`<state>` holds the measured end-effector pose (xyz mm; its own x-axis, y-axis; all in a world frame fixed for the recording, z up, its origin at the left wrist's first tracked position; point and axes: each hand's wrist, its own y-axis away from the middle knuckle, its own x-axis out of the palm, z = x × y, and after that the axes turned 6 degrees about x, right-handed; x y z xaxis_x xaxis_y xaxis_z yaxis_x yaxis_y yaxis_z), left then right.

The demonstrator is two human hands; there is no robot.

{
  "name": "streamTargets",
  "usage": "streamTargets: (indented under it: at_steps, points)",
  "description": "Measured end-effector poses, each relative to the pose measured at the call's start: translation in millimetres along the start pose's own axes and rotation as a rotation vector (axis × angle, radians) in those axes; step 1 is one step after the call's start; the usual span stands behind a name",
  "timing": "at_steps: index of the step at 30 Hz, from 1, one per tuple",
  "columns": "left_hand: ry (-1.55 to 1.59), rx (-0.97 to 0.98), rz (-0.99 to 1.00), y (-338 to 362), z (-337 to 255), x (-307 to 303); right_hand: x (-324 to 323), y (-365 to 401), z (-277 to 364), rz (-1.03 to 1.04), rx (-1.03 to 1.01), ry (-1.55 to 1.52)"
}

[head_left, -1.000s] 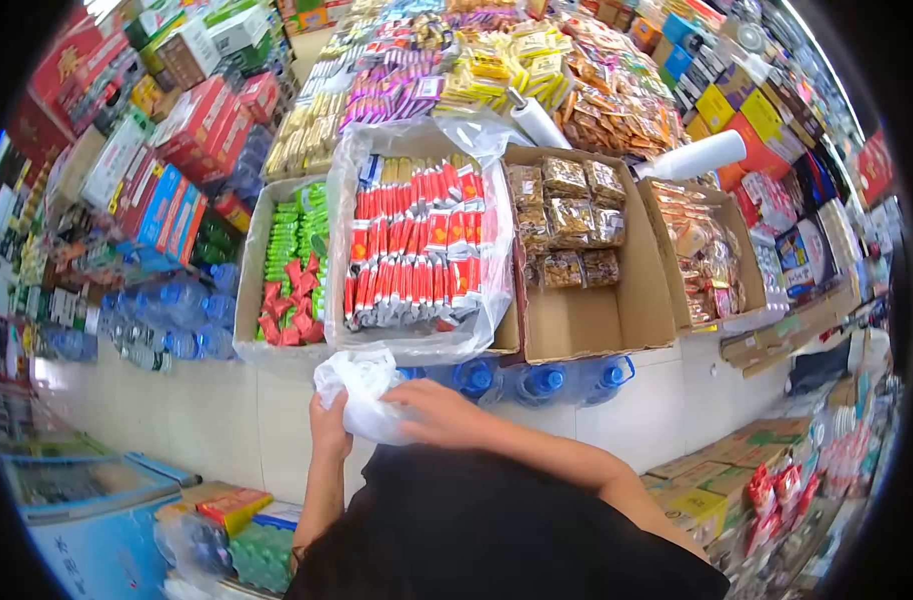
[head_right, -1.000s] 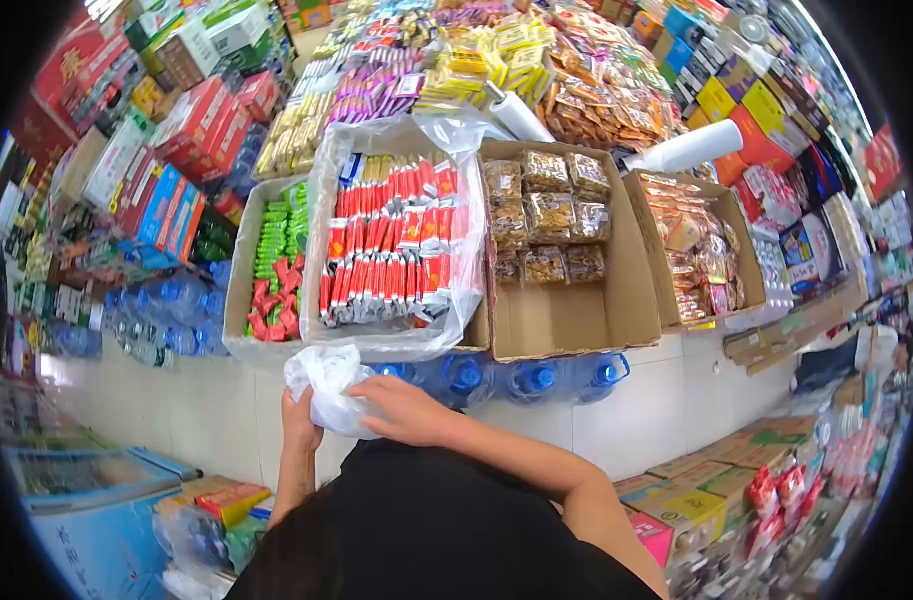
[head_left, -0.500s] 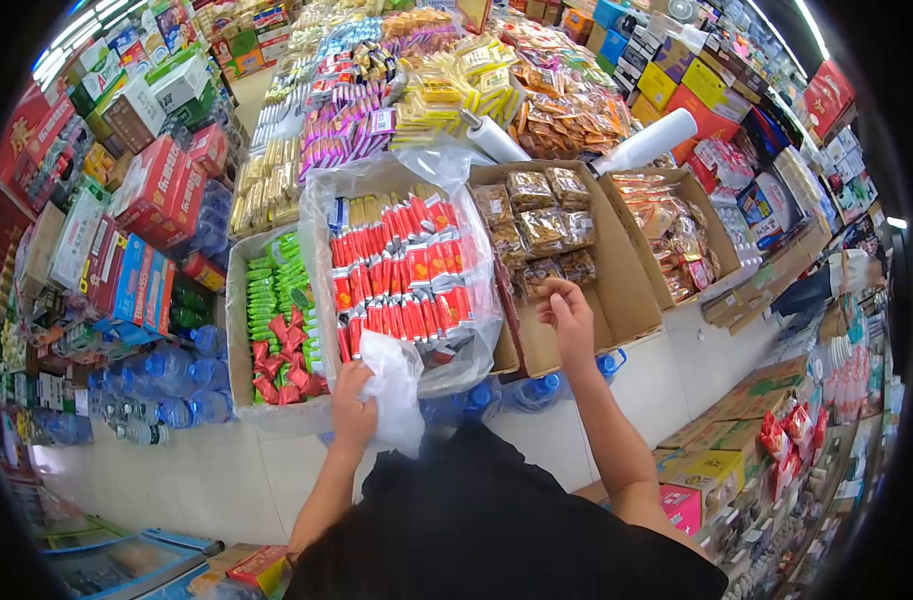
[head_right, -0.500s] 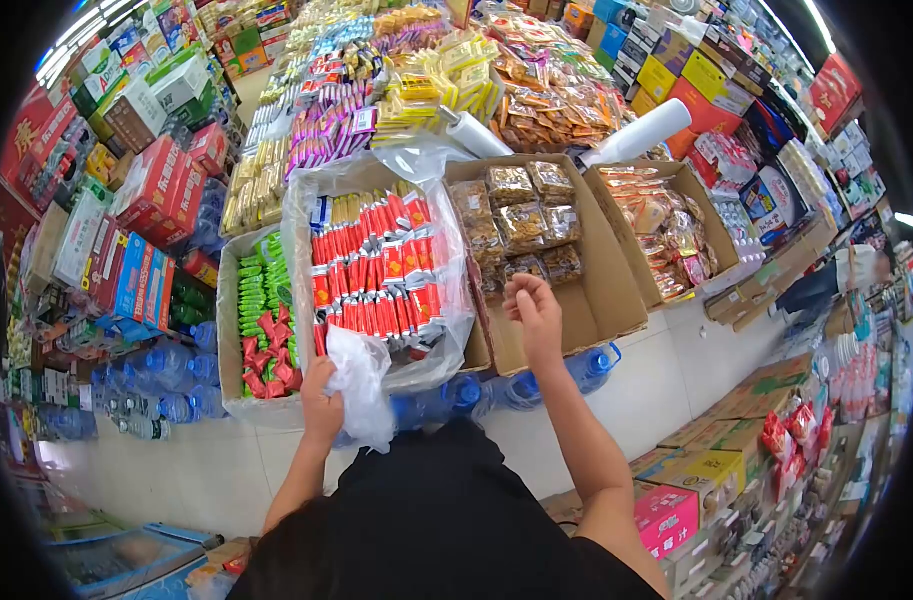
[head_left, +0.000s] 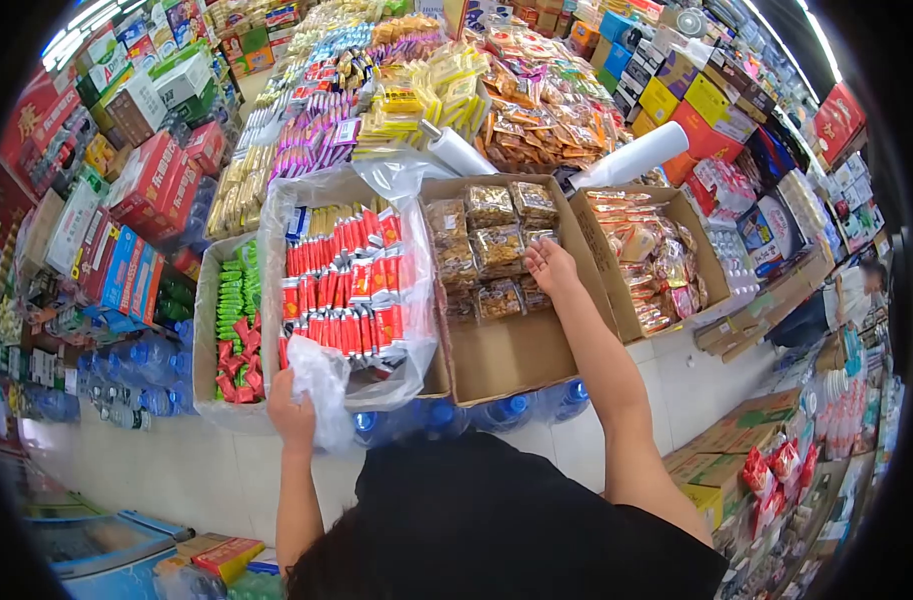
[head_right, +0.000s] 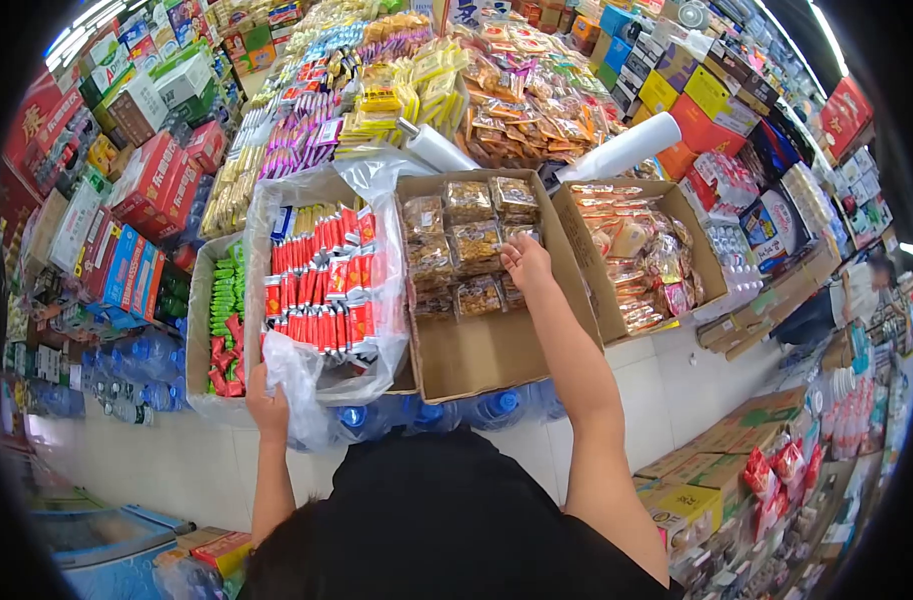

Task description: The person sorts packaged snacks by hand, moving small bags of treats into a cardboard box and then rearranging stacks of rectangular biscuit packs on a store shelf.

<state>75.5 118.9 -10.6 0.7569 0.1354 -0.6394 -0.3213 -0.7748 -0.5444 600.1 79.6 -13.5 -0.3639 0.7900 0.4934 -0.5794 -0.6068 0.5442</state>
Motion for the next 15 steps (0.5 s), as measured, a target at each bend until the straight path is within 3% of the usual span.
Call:
streamTargets:
  at_steps: [4,7,9,12,15]
  points:
    - [-0.145,-0.035,-0.115,-2,2,10,4,-25,31,0.12,0.126,0.031]
    - [-0.186,-0.125,-0.134,-2,-4,14,22,-35,43,0.049,0.136,-0.003]
    - [-0.229,-0.132,-0.158,-5,-9,15,23,-55,52,0.04,0.271,-0.009]
    - [-0.278,-0.151,-0.165,-8,-13,14,23,-75,56,0.112,0.289,-0.035]
    - [-0.293,-0.18,-0.157,-8,-14,14,26,-74,54,0.0,0.242,-0.082]
